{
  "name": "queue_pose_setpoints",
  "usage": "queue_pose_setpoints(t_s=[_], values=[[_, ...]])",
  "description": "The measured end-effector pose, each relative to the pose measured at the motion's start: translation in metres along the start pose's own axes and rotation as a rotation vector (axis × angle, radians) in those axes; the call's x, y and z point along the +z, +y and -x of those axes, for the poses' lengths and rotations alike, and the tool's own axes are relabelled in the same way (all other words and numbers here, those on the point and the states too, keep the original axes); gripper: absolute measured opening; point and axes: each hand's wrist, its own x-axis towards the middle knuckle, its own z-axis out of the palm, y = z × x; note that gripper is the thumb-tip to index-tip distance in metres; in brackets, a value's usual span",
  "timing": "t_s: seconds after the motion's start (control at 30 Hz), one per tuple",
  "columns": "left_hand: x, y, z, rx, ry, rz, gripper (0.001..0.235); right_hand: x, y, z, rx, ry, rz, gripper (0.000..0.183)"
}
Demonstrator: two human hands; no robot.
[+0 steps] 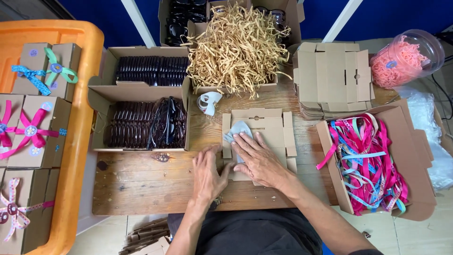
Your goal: Assembling small gift boxes by applying labels, folding cardboard, and adding decorative ribbons and shredded paper filler.
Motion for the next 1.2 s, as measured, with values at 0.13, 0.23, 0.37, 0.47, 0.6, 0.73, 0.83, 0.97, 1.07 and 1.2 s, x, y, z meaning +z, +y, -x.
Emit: queue_pose_setpoints(t_s=[0.13,0.23,0.37,0.47,0.6,0.73,0.83,0.97,1.07,1.2], values=[[-0.012,0.014,0.005,0.009,0.006,-0.037,0.063,0.001,-0.001,-0.026,-0.059,-0.010,-0.058,0.078],[-0.007,0.012,0.005,0.028,0.057,-0.030,0.060,0.008,0.009,-0.052,-0.091,0.055,-0.052,0.081],[0.000,0.005,0.011,0.003,0.087,-0.028,0.069,0.018,0.019,-0.076,-0.017,0.063,0.013,0.092],[0.003,0.002,0.013,-0.072,0.028,-0.025,0.088,0.022,0.009,-0.065,-0.027,0.074,-0.023,0.099],[-0.003,0.004,0.013,-0.146,-0.060,0.021,0.103,0.015,-0.025,-0.021,-0.091,0.018,-0.186,0.105],[-0.003,0.008,0.014,-0.154,-0.055,-0.023,0.111,0.000,-0.026,-0.021,-0.106,-0.008,-0.202,0.105],[-0.003,0.009,0.013,-0.144,-0.062,-0.054,0.112,0.009,-0.006,-0.041,-0.020,-0.044,-0.172,0.099],[-0.002,0.008,0.011,-0.142,-0.029,-0.051,0.109,0.024,-0.001,-0.048,0.001,0.044,-0.092,0.094],[-0.005,0.010,0.010,-0.150,-0.035,-0.030,0.108,0.024,-0.016,-0.026,-0.021,0.044,-0.127,0.098],[-0.005,0.010,0.011,-0.114,-0.060,-0.040,0.106,0.014,-0.026,0.004,-0.015,0.015,-0.155,0.096]])
